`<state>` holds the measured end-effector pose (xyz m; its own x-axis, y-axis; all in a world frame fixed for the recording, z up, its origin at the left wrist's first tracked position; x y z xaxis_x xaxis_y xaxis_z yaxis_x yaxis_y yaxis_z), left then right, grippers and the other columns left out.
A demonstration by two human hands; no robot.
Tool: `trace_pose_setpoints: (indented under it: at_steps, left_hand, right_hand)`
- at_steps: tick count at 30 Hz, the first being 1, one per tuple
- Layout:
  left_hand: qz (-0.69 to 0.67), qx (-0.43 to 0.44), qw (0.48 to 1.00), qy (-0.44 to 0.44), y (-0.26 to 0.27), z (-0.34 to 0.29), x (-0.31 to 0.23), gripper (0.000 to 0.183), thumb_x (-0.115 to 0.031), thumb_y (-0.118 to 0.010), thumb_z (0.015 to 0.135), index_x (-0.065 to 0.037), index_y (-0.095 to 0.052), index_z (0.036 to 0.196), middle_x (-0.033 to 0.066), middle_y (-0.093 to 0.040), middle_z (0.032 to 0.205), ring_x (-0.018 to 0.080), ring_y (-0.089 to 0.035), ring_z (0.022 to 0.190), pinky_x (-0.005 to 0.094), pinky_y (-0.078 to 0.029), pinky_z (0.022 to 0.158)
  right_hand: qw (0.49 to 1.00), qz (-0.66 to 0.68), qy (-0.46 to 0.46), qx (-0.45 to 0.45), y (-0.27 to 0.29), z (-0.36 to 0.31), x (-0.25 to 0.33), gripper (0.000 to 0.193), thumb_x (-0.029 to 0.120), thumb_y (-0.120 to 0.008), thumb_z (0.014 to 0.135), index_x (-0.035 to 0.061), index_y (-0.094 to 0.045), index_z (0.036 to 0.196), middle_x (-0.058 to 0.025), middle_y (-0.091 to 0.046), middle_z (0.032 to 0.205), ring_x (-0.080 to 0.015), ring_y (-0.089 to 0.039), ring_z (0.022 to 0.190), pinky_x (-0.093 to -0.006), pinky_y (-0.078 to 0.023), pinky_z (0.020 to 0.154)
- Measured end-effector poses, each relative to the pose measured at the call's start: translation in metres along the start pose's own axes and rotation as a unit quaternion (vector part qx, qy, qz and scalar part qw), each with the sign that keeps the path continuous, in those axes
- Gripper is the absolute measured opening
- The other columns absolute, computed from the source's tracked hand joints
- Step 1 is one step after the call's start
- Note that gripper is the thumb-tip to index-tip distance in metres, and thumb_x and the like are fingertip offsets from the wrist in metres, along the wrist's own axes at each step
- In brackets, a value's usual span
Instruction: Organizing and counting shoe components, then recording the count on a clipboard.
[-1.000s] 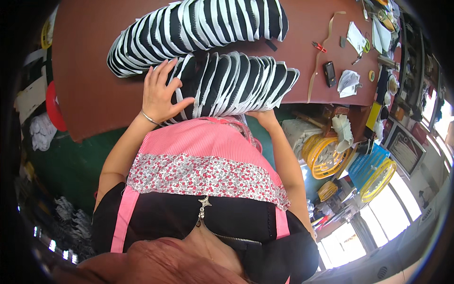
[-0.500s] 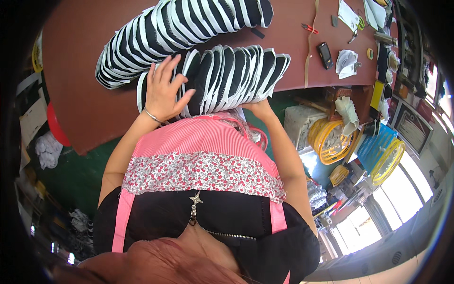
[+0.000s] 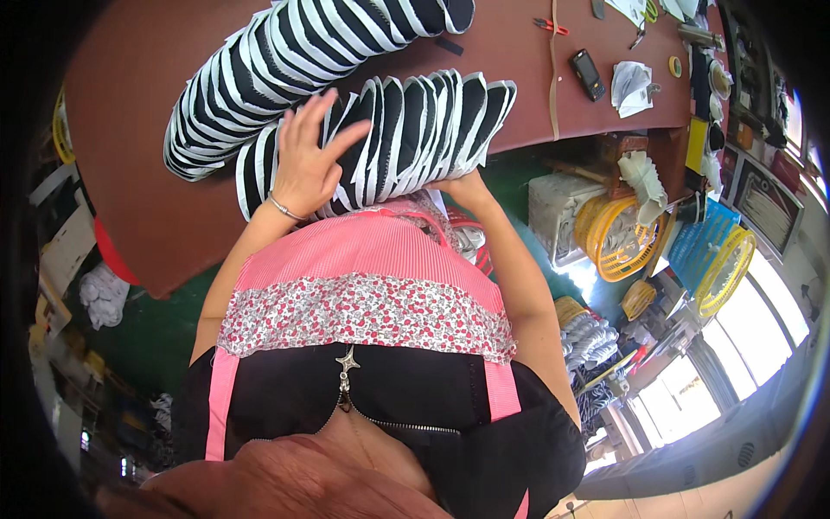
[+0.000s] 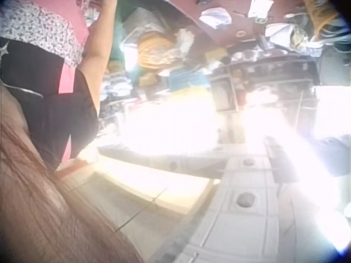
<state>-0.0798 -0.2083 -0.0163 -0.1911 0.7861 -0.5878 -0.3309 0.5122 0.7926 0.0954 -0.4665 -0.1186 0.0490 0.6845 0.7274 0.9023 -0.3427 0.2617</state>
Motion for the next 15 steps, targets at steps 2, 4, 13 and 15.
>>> trace_pose_setpoints:
  at_steps: [2, 4, 13, 15]
  left_hand:
    - [-0.025, 0.051, 0.996, -0.068, -0.008, 0.002, -0.002, 0.055, -0.002, -0.059, 0.078, -0.029, -0.068, 0.126, 0.0135, -0.039, 0.159, 0.0366, -0.035, 0.147, 0.0594, -0.022, 0.120]
    - [-0.002, 0.063, 0.997, -0.038, -0.007, 0.005, -0.002, 0.041, -0.005, -0.061, 0.079, -0.023, -0.069, 0.115, 0.0134, -0.038, 0.159, 0.0363, -0.035, 0.147, 0.0594, -0.023, 0.120]
    - [0.018, 0.012, 0.996, 0.082, -0.018, 0.010, -0.004, 0.039, -0.029, -0.076, 0.077, -0.013, -0.064, 0.110, 0.0167, -0.045, 0.151, 0.0392, -0.037, 0.142, 0.0626, -0.028, 0.115]
    - [0.007, 0.011, 0.999, 0.053, -0.020, 0.012, -0.005, 0.040, -0.021, -0.074, 0.076, -0.015, -0.065, 0.115, 0.0167, -0.043, 0.153, 0.0388, -0.037, 0.143, 0.0627, -0.027, 0.116]
  right_hand:
    - [1.000, 0.026, 0.013, 0.009, -0.001, 0.001, 0.002, 0.068, -0.001, -0.087, 0.066, -0.0028, -0.061, 0.129, -0.0111, -0.068, 0.127, -0.0217, -0.063, 0.117, -0.0368, -0.049, 0.104]
    - [1.000, 0.023, 0.008, 0.007, -0.002, 0.000, 0.000, 0.069, -0.001, -0.088, 0.066, -0.0027, -0.060, 0.130, -0.0111, -0.067, 0.128, -0.0217, -0.063, 0.117, -0.0371, -0.049, 0.103]
    - [0.997, 0.078, 0.012, -0.006, -0.008, 0.000, -0.011, 0.066, 0.003, -0.091, 0.065, -0.0029, -0.064, 0.125, -0.0112, -0.070, 0.124, -0.0213, -0.064, 0.115, -0.0357, -0.049, 0.103]
    - [0.996, 0.083, 0.024, -0.008, -0.009, 0.001, -0.009, 0.069, 0.005, -0.092, 0.064, -0.0031, -0.063, 0.126, -0.0113, -0.069, 0.125, -0.0215, -0.065, 0.115, -0.0357, -0.049, 0.103]
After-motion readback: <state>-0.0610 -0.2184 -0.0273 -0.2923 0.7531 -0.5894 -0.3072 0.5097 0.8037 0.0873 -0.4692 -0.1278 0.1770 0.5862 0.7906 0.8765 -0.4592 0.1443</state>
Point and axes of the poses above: each hand's wrist, its own z-axis towards the middle knuckle, its own y-axis out of the back of the hand, x = y × z, the point moved 5 cm from there along z, towards the middle knuckle
